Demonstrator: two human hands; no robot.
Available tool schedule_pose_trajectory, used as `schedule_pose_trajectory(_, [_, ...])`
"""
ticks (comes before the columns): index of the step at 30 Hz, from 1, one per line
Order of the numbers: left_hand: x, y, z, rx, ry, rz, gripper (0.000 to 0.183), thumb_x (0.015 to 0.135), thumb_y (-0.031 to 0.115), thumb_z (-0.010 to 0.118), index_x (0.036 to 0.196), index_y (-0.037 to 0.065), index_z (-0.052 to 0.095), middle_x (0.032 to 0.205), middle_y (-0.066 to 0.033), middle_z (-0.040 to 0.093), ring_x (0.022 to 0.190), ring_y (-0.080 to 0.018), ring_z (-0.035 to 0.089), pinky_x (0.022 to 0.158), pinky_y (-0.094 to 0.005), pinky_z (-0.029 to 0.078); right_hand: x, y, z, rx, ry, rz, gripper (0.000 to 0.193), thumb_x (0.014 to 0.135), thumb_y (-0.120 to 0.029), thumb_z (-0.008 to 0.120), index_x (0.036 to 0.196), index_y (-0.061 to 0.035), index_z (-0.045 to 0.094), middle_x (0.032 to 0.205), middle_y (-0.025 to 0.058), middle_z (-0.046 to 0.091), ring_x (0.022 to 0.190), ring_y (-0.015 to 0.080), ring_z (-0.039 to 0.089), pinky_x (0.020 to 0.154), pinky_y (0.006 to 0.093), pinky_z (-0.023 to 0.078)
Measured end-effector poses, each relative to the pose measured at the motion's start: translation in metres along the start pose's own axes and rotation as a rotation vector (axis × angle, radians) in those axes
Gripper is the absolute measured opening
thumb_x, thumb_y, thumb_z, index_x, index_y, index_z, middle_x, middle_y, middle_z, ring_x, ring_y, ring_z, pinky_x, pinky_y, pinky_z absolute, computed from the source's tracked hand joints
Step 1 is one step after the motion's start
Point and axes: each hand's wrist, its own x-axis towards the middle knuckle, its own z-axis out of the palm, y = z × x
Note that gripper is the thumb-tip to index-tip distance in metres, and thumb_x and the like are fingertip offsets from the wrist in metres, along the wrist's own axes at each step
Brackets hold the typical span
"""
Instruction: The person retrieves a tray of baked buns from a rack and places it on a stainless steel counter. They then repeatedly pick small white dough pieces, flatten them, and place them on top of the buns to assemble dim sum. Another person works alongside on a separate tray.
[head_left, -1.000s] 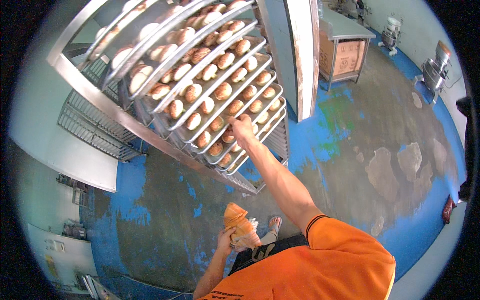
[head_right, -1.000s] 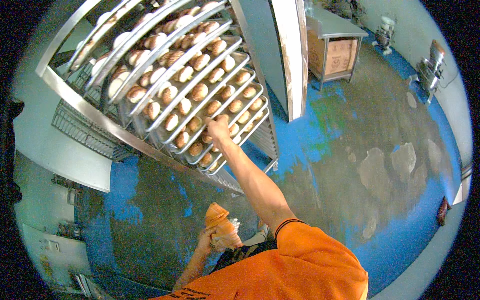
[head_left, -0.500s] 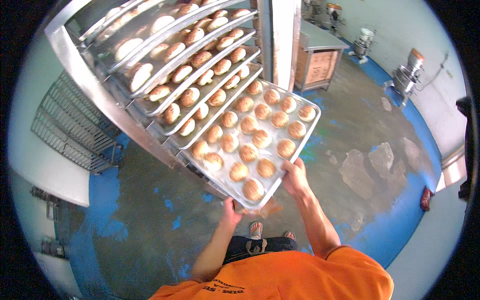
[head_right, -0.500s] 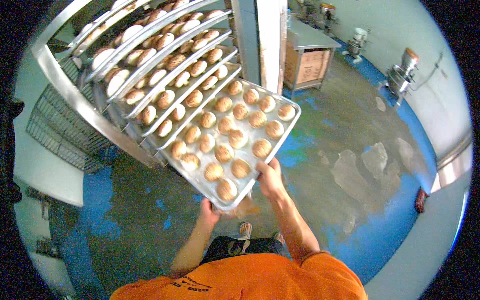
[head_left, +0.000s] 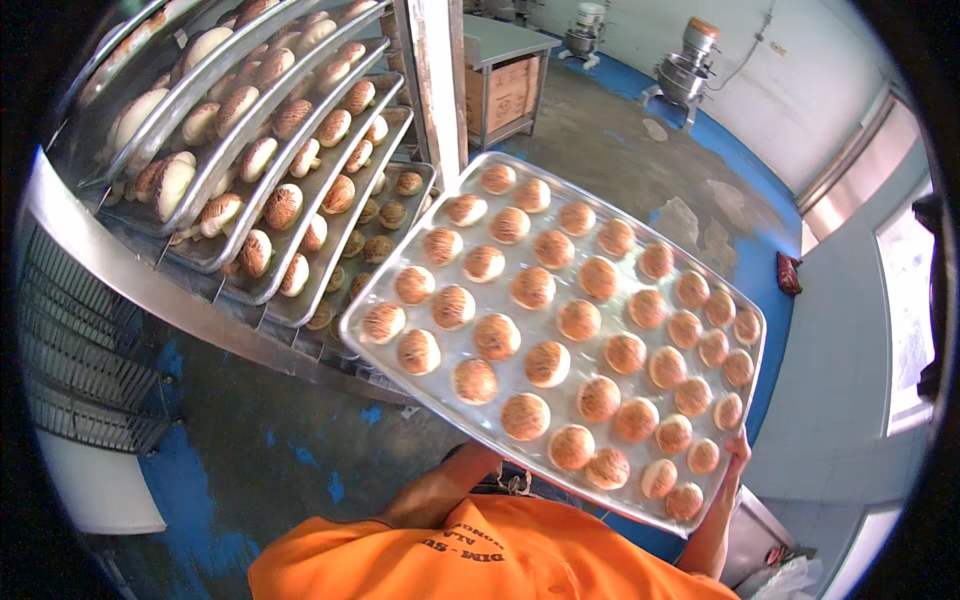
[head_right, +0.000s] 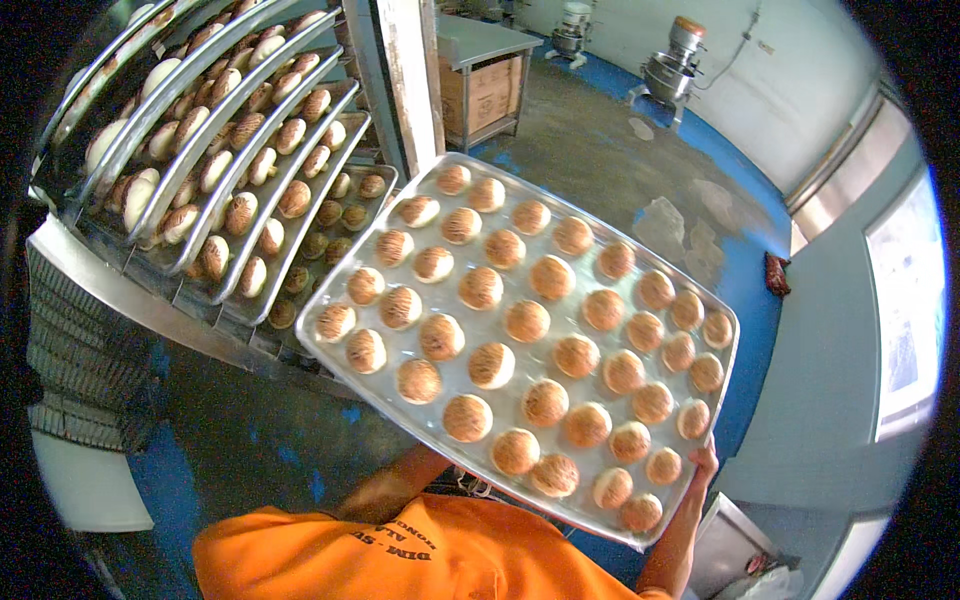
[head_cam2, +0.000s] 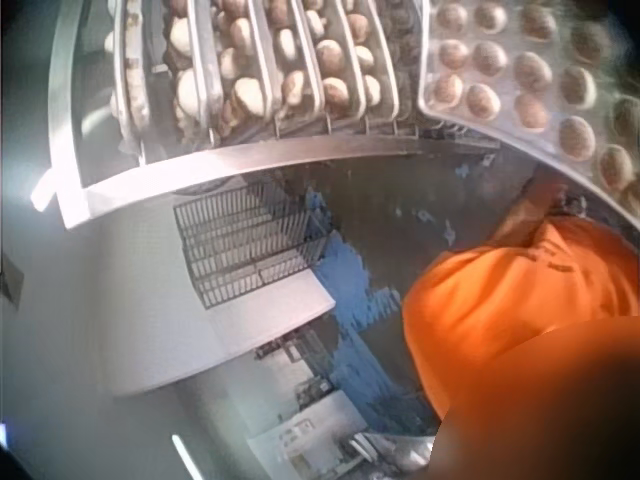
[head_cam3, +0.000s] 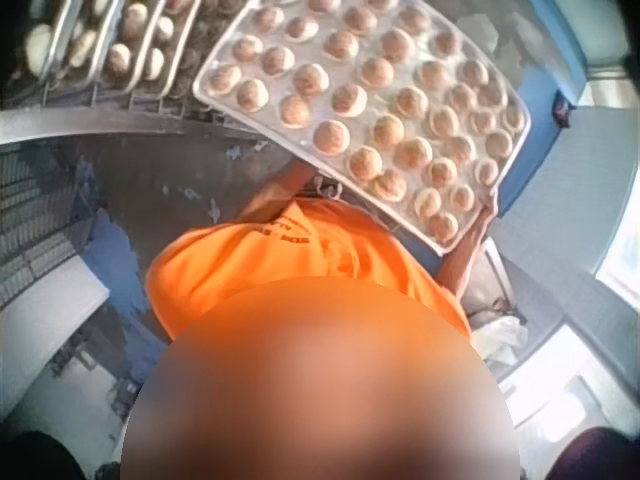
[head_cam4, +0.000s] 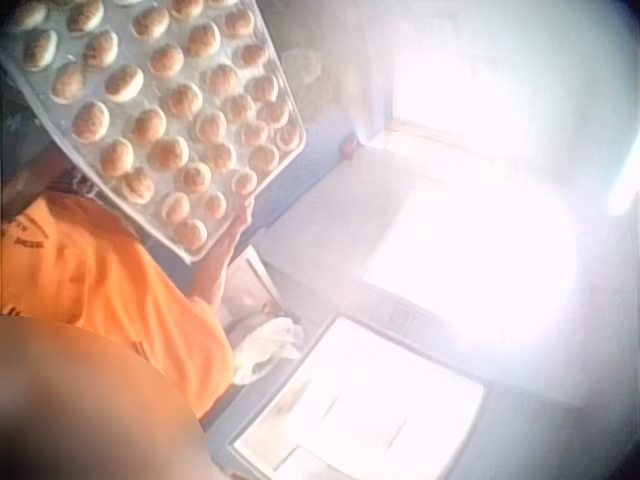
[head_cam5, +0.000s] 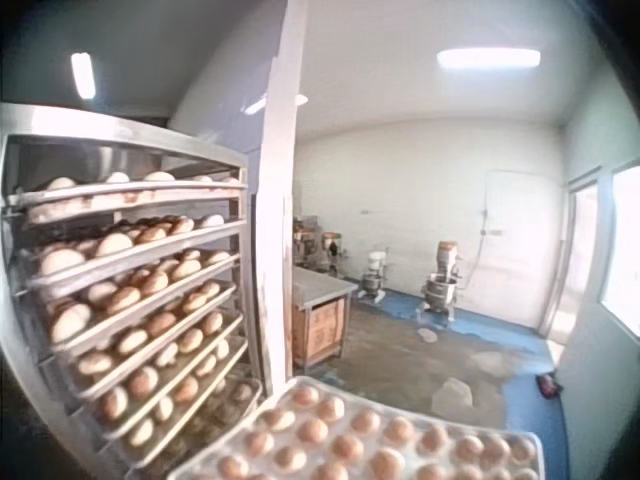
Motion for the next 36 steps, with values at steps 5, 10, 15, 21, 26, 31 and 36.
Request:
schedule_pose_trajectory(5, [0.003, -0.005, 0.001, 0.083, -0.012, -0.184, 0.059, 0.1, 0.047, 0.047, 0.146, 0.008, 0.047, 0.147, -0.014, 0.053, 0.131, -0.035, 0.053, 0.113, -0.0558, 0.041, -0.127, 0.011, -0.013, 0.024, 0.313, -0.136, 0.073, 0.066, -0.021, 0.055, 0.136, -0.0018, 0.053, 0.124, 0.0146, 0.063, 0.106, 0.0315, 0.065, 0.093, 0.0436, 0.055])
schedule_pose_trajectory(10, [0.005, -0.009, 0.016, 0.217, -0.062, -0.434, 0.06, 0.101, 0.047, 0.047, 0.146, 0.008, 0.047, 0.147, -0.0141, 0.053, 0.132, -0.0351, 0.053, 0.113, -0.056, 0.041, -0.24, 0.07, 0.066, 0.125, 0.661, -0.249, 0.07, 0.07, -0.028, 0.057, 0.136, -0.0037, 0.051, 0.121, 0.0134, 0.062, 0.104, 0.0298, 0.064, 0.09, 0.0431, 0.055])
schedule_pose_trajectory(15, [0.013, -0.017, 0.02, 0.25, -0.102, -0.64, 0.06, 0.101, 0.047, 0.046, 0.146, 0.008, 0.047, 0.147, -0.0143, 0.052, 0.132, -0.0352, 0.052, 0.113, -0.0561, 0.041, -0.303, 0.094, 0.117, 0.144, 0.783, -0.279, 0.066, 0.073, -0.028, 0.057, 0.134, -0.0043, 0.052, 0.118, 0.0115, 0.062, 0.101, 0.0269, 0.064, 0.088, 0.0425, 0.055])
schedule_pose_trajectory(21, [0.053, 0.01, 0.017, 0.383, -0.097, -0.909, 0.06, 0.101, 0.048, 0.046, 0.146, 0.008, 0.047, 0.147, -0.0145, 0.052, 0.132, -0.0353, 0.052, 0.114, -0.0563, 0.04, -0.34, 0.181, 0.223, 0.232, 1.204, -0.28, 0.072, 0.066, -0.027, 0.064, 0.132, -0.0002, 0.054, 0.117, 0.0121, 0.064, 0.103, 0.0264, 0.064, 0.09, 0.0417, 0.055])
schedule_pose_trajectory(26, [0.086, 0.043, 0.006, 0.487, -0.065, -0.989, 0.06, 0.101, 0.048, 0.045, 0.146, 0.008, 0.047, 0.147, -0.0146, 0.052, 0.132, -0.0354, 0.052, 0.114, -0.0564, 0.04, -0.275, 0.192, 0.209, 0.35, 0.947, -0.315, 0.082, 0.063, -0.018, 0.066, 0.141, -0.0001, 0.05, 0.126, 0.0142, 0.064, 0.111, 0.027, 0.064, 0.098, 0.0387, 0.052])
schedule_pose_trajectory(31, [0.1, 0.055, -0.012, 0.471, -0.089, -1.077, 0.06, 0.101, 0.048, 0.045, 0.146, 0.008, 0.047, 0.147, -0.0148, 0.052, 0.133, -0.0355, 0.052, 0.114, -0.0566, 0.04, -0.267, 0.171, 0.196, 0.307, 0.977, -0.289, 0.08, 0.063, -0.013, 0.064, 0.141, 0.0012, 0.049, 0.125, 0.015, 0.064, 0.111, 0.0277, 0.065, 0.1, 0.04, 0.052])
schedule_pose_trajectory(36, [0.106, 0.04, -0.024, 0.393, -0.145, -1.187, 0.061, 0.101, 0.049, 0.045, 0.146, 0.008, 0.047, 0.147, -0.015, 0.052, 0.133, -0.0356, 0.051, 0.114, -0.0568, 0.039, -0.275, 0.205, 0.206, 0.313, 1.152, -0.285, 0.077, 0.065, -0.01, 0.061, 0.14, 0.0019, 0.05, 0.125, 0.0157, 0.064, 0.111, 0.0284, 0.065, 0.099, 0.0412, 0.053])
